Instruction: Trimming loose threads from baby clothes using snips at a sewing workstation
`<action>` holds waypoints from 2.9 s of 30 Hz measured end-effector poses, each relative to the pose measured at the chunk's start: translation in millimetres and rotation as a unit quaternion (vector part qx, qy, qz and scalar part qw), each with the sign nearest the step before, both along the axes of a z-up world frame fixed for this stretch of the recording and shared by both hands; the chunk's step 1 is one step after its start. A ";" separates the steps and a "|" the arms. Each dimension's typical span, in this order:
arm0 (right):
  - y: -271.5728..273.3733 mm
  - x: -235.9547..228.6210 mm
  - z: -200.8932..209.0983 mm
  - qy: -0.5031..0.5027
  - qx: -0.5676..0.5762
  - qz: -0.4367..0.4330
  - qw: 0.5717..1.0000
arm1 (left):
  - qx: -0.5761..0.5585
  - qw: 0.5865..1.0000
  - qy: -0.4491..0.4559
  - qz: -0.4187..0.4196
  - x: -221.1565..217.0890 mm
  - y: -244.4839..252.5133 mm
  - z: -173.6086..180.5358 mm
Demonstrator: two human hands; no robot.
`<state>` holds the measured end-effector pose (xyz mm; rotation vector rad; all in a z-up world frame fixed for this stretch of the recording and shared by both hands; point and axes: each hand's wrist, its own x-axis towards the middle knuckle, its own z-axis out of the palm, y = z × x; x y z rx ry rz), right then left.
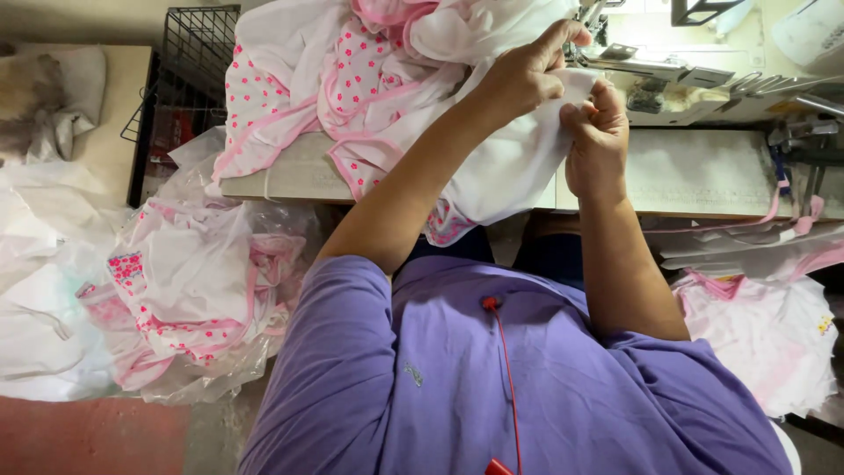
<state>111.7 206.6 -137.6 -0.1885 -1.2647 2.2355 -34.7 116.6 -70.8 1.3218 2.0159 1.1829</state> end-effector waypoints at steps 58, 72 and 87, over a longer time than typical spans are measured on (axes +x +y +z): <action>0.3 -10.8 -61.9 -0.128 0.118 -0.217 0.961 | 0.063 0.903 0.403 0.132 42.8 3.9 -40.3; 22.0 -13.4 -118.3 -0.121 0.102 -0.171 0.972 | 0.039 0.978 0.159 0.126 19.2 -120.4 -96.9; 9.0 -14.2 -94.0 -0.116 0.106 -0.211 0.965 | 0.104 0.895 0.404 0.158 -42.9 -66.0 -61.0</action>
